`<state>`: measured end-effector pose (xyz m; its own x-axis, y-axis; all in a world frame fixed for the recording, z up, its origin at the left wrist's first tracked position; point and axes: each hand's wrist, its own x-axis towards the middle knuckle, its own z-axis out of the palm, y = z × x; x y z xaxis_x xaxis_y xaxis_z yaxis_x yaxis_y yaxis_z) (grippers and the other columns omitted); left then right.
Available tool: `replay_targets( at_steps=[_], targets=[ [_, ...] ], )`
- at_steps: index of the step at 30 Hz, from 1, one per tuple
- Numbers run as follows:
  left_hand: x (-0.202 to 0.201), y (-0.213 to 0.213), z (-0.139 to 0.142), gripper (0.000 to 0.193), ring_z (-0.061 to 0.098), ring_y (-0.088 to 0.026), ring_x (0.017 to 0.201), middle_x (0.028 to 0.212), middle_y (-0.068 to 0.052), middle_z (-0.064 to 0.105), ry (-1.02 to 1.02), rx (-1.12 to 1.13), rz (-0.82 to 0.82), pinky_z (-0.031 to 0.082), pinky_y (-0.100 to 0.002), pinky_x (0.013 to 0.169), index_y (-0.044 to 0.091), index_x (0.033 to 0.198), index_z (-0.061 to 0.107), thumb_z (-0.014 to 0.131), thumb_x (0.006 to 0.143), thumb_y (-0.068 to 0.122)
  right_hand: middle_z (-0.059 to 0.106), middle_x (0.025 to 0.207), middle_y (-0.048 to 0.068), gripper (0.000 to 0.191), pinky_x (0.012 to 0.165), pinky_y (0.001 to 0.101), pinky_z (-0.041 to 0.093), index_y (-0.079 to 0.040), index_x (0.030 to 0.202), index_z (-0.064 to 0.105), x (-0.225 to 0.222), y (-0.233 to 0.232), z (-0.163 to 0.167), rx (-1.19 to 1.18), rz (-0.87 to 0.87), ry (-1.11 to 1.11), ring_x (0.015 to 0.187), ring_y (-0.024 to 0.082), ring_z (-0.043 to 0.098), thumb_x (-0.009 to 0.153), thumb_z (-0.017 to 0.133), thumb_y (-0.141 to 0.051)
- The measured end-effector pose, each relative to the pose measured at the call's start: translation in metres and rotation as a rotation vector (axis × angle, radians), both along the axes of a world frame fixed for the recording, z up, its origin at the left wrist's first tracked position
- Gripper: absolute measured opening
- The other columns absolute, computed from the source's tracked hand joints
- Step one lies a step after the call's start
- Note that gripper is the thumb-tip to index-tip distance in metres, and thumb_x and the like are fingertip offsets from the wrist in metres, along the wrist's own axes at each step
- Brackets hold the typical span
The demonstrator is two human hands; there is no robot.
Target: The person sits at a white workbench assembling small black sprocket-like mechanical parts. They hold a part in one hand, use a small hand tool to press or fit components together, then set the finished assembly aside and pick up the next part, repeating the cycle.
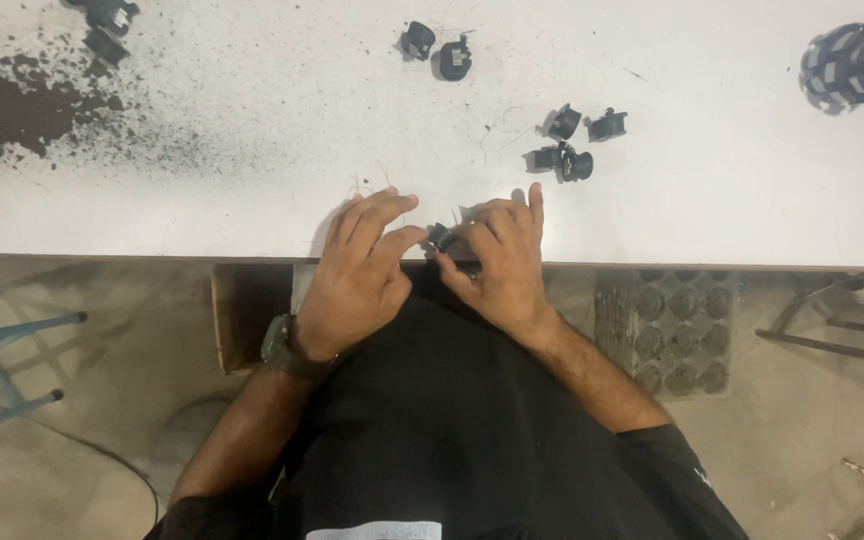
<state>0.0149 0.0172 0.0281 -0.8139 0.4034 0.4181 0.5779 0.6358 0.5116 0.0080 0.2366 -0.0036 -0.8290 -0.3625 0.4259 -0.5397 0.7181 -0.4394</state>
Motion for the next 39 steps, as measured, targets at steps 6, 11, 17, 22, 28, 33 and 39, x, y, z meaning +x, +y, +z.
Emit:
replay_targets(
  at_steps=[6, 11, 17, 22, 28, 33, 39],
  targets=[
    [0.000, 0.006, -0.004, 0.027, 0.052, -0.035, 0.133, 0.128, -0.014, 0.058, -0.042, 0.034, 0.038, 0.035, -0.059, 0.115, 0.006, 0.100, 0.068, 0.081, 0.083, 0.021, 0.055, 0.107, 0.011, 0.038, 0.123, 0.0701, 0.019, -0.007, 0.100, 0.067, 0.004, -0.004, -0.005, -0.004, -0.038, 0.023, 0.112, 0.034, 0.052, 0.075, 0.090, -0.021],
    [-0.002, 0.010, -0.018, 0.016, 0.055, -0.030, 0.134, 0.130, -0.009, 0.062, -0.042, 0.011, 0.064, 0.037, -0.056, 0.119, 0.009, 0.099, 0.072, 0.080, 0.087, 0.015, 0.056, 0.109, 0.010, 0.036, 0.123, 0.0699, 0.017, -0.008, 0.105, 0.069, 0.005, -0.004, -0.003, 0.003, -0.070, 0.024, 0.116, 0.034, 0.053, 0.078, 0.089, -0.021],
    [0.004, 0.006, -0.015, 0.032, 0.053, -0.034, 0.126, 0.123, -0.014, 0.060, -0.015, 0.098, 0.105, 0.033, -0.061, 0.111, 0.006, 0.096, 0.070, 0.085, 0.076, 0.026, 0.054, 0.103, 0.008, 0.036, 0.125, 0.0664, 0.015, -0.009, 0.115, 0.073, 0.013, 0.009, 0.000, -0.057, -0.042, 0.077, 0.117, 0.031, 0.055, 0.082, 0.086, -0.017],
    [0.005, 0.013, -0.016, 0.023, 0.054, -0.031, 0.131, 0.128, -0.011, 0.060, 0.016, 0.040, 0.125, 0.033, -0.060, 0.118, 0.007, 0.099, 0.070, 0.082, 0.087, 0.022, 0.058, 0.105, 0.005, 0.032, 0.131, 0.0640, 0.017, -0.011, 0.118, 0.069, 0.021, 0.015, -0.008, -0.134, 0.055, 0.095, 0.118, 0.028, 0.061, 0.088, 0.078, -0.002],
    [0.005, 0.014, -0.026, 0.013, 0.054, -0.028, 0.132, 0.129, -0.008, 0.060, 0.012, -0.038, 0.105, 0.032, -0.058, 0.119, 0.012, 0.100, 0.073, 0.078, 0.090, 0.018, 0.065, 0.112, 0.011, 0.036, 0.127, 0.0642, 0.019, -0.004, 0.115, 0.057, 0.018, 0.009, -0.019, -0.226, 0.181, -0.005, 0.117, 0.029, 0.064, 0.085, 0.076, 0.003],
    [0.009, 0.012, -0.029, 0.015, 0.054, -0.027, 0.132, 0.130, -0.008, 0.060, 0.017, -0.043, 0.135, 0.031, -0.058, 0.119, 0.013, 0.104, 0.075, 0.078, 0.090, 0.018, 0.067, 0.109, 0.011, 0.034, 0.127, 0.0630, 0.021, -0.005, 0.112, 0.060, 0.014, 0.005, -0.016, -0.168, 0.166, -0.004, 0.119, 0.029, 0.063, 0.083, 0.078, 0.001],
    [0.010, 0.012, -0.032, 0.019, 0.053, -0.027, 0.132, 0.131, -0.008, 0.060, 0.073, -0.031, 0.143, 0.030, -0.058, 0.120, 0.015, 0.109, 0.075, 0.080, 0.091, 0.020, 0.067, 0.104, 0.008, 0.033, 0.125, 0.0641, 0.023, -0.006, 0.110, 0.062, 0.011, 0.003, -0.011, -0.131, 0.159, -0.020, 0.120, 0.030, 0.063, 0.082, 0.077, 0.000]
  ],
)
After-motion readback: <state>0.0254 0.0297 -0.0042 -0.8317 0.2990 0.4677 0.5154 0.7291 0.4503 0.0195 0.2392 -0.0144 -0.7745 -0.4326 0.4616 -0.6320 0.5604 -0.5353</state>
